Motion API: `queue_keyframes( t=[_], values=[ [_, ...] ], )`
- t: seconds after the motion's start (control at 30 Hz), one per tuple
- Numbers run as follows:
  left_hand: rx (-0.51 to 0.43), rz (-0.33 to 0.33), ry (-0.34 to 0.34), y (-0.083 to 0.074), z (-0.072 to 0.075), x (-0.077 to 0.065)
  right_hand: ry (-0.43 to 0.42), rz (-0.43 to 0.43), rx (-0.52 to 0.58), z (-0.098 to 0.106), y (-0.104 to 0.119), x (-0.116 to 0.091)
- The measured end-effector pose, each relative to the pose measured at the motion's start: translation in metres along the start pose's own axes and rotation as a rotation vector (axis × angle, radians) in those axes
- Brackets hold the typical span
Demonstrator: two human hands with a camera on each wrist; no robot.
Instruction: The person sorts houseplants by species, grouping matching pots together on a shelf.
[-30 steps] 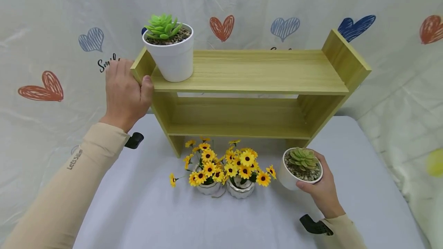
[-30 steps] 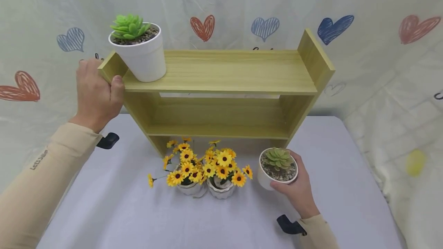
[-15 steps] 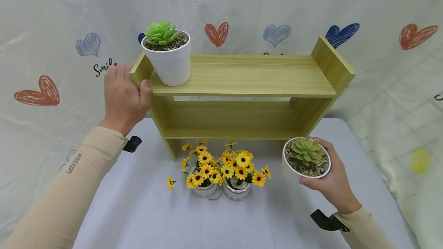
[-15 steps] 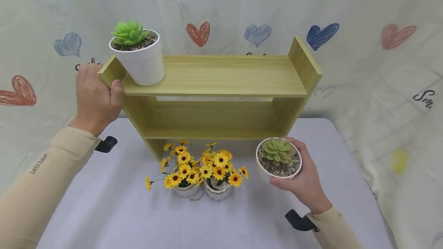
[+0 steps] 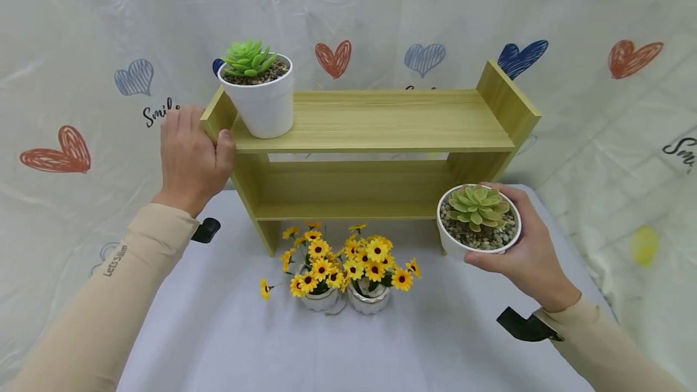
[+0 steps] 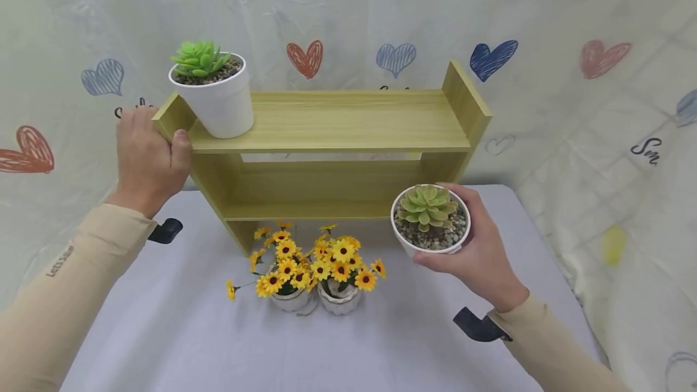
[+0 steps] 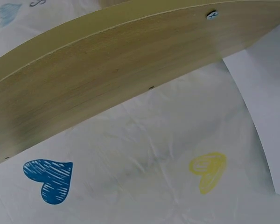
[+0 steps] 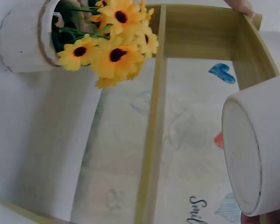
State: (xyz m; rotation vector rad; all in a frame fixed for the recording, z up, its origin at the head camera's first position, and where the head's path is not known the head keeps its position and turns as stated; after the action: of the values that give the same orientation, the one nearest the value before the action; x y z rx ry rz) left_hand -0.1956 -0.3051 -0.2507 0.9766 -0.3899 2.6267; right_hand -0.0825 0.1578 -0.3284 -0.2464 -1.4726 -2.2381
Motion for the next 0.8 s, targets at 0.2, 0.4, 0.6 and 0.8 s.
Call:
queue_keyframes(
  t=[0.2, 0.4, 0.6, 0.8],
  values=[
    [-0.009, -0.002, -0.016, -0.001, -0.001, -0.001, -0.065, -0.064, -0.044, 0.003, 0.026, 0.016],
    [-0.012, 0.002, -0.013, -0.002, 0.0, -0.001, -0.143, -0.075, -0.116, 0.008, 0.051, 0.033],
    [-0.015, 0.003, -0.018, -0.002, 0.0, -0.001, -0.196, 0.0, 0.113, 0.011, 0.075, 0.055],
    [-0.019, 0.001, -0.018, -0.002, -0.001, -0.001, -0.192, 0.013, 0.278, 0.011, 0.092, 0.078]
  ],
)
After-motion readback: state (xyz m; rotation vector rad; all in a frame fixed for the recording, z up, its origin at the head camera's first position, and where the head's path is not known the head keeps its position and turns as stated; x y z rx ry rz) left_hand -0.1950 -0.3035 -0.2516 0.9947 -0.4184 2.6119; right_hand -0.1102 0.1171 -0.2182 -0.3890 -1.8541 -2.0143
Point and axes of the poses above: each hand's wrist, its own x-axis towards the middle knuckle, its own z-axis out of the back of the hand, y = z × x, the point moved 4 cm from there along x, towards the middle knuckle, and after that the axes turned 10 degrees about y, right-handed, at the moved point
